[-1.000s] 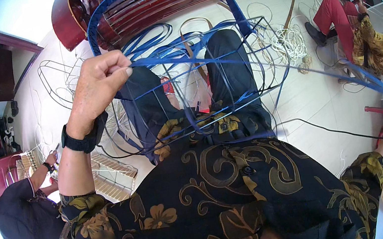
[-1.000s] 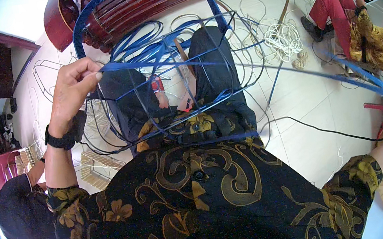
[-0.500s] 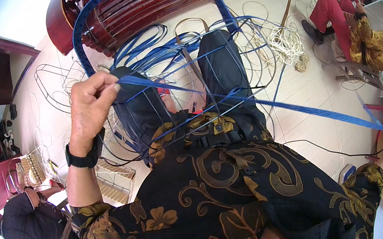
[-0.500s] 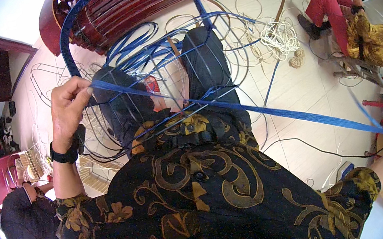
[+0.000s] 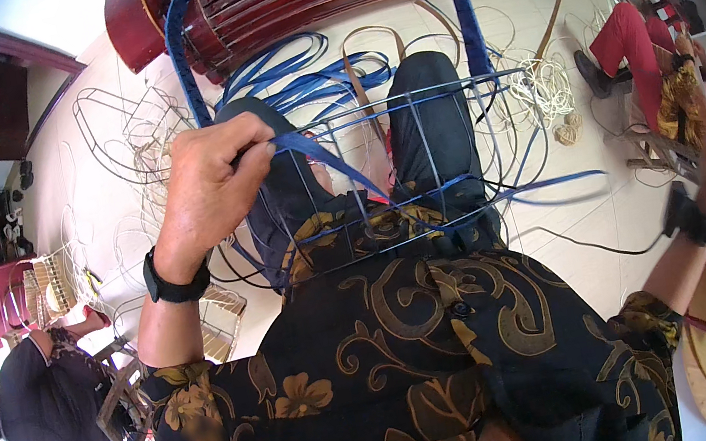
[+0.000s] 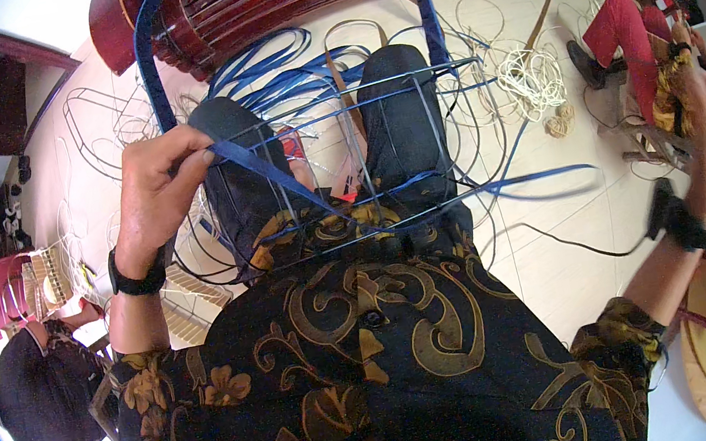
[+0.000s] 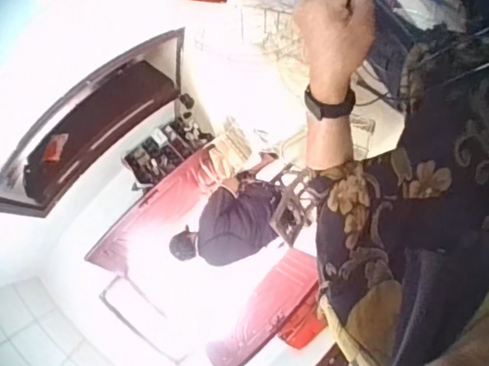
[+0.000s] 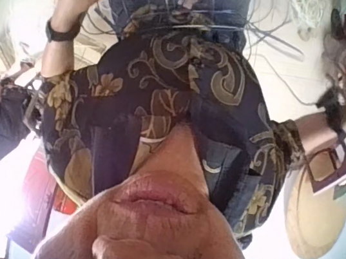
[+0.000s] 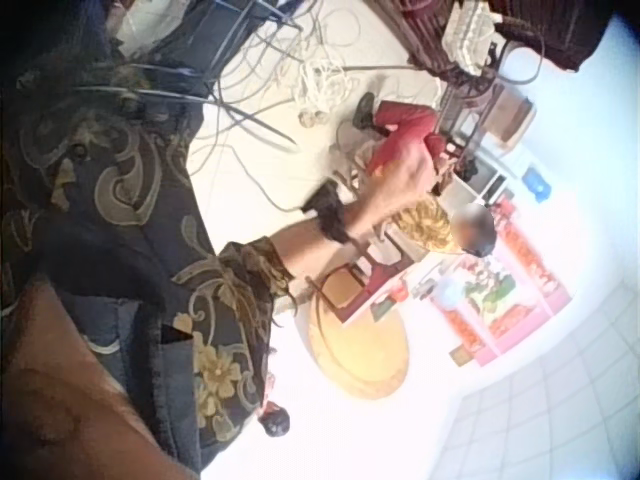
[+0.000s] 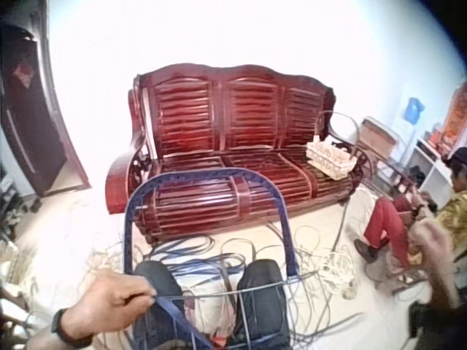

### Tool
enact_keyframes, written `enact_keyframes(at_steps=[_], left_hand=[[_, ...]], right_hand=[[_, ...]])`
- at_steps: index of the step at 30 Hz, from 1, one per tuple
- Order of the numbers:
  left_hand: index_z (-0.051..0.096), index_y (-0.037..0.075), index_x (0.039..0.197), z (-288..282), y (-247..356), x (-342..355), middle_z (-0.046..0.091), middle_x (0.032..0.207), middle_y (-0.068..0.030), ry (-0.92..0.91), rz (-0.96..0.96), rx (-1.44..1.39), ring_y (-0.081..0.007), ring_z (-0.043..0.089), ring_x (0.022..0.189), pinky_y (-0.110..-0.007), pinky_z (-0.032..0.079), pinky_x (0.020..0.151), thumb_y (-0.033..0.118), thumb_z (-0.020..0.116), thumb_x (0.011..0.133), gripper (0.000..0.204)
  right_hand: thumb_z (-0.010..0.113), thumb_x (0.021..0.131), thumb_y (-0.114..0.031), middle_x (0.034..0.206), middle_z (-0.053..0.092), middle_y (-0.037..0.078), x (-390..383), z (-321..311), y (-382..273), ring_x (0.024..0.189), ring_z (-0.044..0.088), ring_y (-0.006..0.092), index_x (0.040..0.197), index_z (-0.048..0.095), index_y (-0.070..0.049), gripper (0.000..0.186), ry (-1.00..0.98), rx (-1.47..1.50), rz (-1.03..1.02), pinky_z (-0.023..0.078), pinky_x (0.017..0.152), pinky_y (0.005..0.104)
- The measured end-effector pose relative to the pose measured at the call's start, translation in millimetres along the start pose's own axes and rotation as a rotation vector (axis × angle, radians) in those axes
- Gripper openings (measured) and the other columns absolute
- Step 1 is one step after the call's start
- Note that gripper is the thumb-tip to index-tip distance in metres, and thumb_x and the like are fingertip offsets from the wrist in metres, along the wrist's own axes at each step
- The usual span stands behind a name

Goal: The person weaves blue plastic straps through a wire basket frame by hand, pulling the straps through the wire mesh and tightening them.

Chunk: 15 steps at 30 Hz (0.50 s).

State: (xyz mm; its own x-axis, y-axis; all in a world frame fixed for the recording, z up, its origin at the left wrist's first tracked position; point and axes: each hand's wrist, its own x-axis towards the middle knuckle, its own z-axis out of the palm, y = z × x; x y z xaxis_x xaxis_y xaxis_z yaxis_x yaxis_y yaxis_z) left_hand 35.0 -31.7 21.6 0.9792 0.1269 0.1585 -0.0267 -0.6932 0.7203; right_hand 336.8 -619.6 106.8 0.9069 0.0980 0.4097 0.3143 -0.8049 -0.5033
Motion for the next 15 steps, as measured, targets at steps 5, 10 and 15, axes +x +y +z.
enact_keyframes(at_steps=[5,10,15], left_hand=[[0.065,-0.004,0.088,7.2,2.9,-5.0,0.061,0.073,-0.0142,0.099,0.11,0.179,-0.0272,0.062,0.062,-0.033,0.048,0.06,-0.003,0.063,0.084,0.005],[0.064,-0.002,0.088,17.1,1.4,-11.0,0.06,0.076,-0.0151,0.207,0.143,0.185,-0.031,0.063,0.068,-0.036,0.049,0.062,-0.003,0.064,0.083,0.005],[0.06,0.003,0.081,24.7,-4.6,-11.0,0.053,0.07,-0.0137,0.296,0.207,0.131,-0.0339,0.058,0.065,-0.041,0.046,0.056,-0.002,0.065,0.079,0.008]], right_hand=[[0.066,0.093,-0.008,0.093,0.069,0.003,-93.5,144.7,-204.5,0.083,0.062,0.0097,0.104,0.069,-0.002,0.012,-0.58,0.361,-0.334,0.05,0.078,0.0242],[0.071,0.088,-0.007,0.083,0.067,0.008,-134.2,182.7,-301.1,0.069,0.062,0.0149,0.09,0.066,0.0,0.008,-0.88,0.449,-0.622,0.05,0.064,0.0273],[0.072,0.088,-0.009,0.082,0.068,0.011,-146.7,212.9,-333.9,0.071,0.067,0.0203,0.099,0.065,0.0,0.016,-0.883,0.485,-0.696,0.05,0.06,0.0308]])
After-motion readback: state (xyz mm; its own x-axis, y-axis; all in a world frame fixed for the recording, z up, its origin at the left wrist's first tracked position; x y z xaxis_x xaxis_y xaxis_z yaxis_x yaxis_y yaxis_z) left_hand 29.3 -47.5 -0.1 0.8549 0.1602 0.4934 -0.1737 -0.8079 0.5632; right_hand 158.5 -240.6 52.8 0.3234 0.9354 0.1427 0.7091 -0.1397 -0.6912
